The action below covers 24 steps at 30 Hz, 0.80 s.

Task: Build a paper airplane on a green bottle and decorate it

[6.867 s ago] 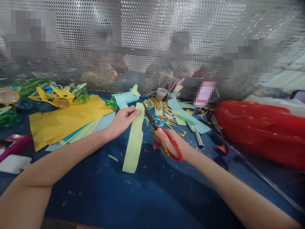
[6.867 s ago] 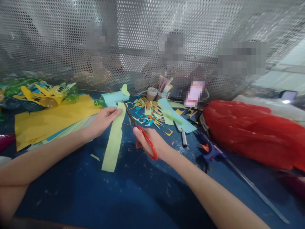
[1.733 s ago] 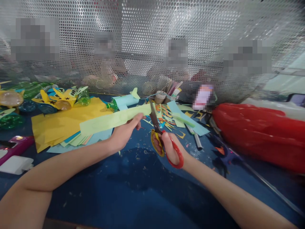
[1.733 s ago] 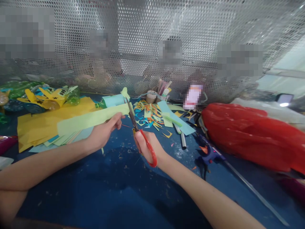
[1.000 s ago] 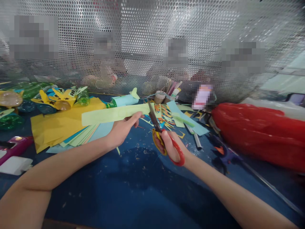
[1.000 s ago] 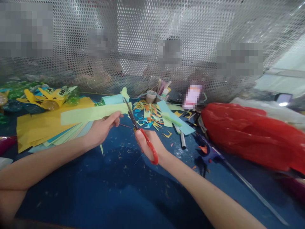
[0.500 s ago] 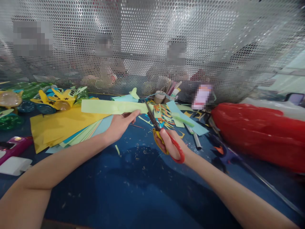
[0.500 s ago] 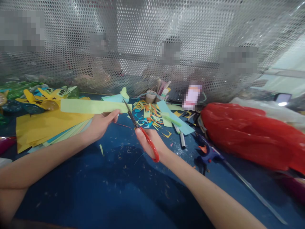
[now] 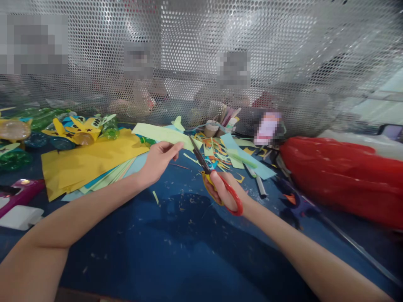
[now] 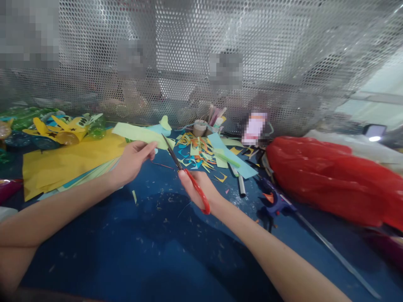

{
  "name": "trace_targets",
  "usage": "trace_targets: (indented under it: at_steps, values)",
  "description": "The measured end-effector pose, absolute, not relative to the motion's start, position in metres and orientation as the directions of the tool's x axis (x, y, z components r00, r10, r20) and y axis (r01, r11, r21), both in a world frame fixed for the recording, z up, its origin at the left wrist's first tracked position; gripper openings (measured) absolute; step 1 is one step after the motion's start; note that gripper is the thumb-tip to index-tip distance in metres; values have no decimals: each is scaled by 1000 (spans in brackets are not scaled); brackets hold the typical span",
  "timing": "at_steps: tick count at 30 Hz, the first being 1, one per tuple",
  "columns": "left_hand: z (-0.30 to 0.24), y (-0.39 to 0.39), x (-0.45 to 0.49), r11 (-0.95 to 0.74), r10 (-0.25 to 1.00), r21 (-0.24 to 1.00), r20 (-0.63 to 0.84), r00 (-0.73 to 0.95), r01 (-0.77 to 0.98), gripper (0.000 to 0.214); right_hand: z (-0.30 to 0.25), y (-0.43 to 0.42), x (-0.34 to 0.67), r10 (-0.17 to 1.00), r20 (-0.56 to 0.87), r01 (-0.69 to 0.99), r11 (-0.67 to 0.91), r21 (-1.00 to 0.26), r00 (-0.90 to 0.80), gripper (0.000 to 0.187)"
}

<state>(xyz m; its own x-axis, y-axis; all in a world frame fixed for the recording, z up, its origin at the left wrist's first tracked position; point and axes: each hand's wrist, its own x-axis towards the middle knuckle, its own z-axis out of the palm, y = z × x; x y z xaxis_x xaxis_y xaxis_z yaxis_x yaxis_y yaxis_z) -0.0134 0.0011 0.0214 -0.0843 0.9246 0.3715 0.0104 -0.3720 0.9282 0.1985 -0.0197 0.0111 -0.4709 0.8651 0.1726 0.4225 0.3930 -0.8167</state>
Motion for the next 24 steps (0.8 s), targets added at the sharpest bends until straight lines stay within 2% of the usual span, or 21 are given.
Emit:
trace_targets:
  at_steps: [7, 18, 24]
  values:
    - [22, 2, -15, -389, 917, 921, 391, -75, 32, 37, 13, -21, 197, 883, 101, 430, 320, -844, -458, 62]
    - [21, 5, -19, -386, 919, 920, 390, -63, 73, 36, 16, -22, 197, 875, 131, 440, 357, -824, -465, 59]
    - [24, 5, -19, -382, 923, 924, 381, -56, 2, 27, 14, -21, 198, 877, 134, 456, 365, -812, -462, 58]
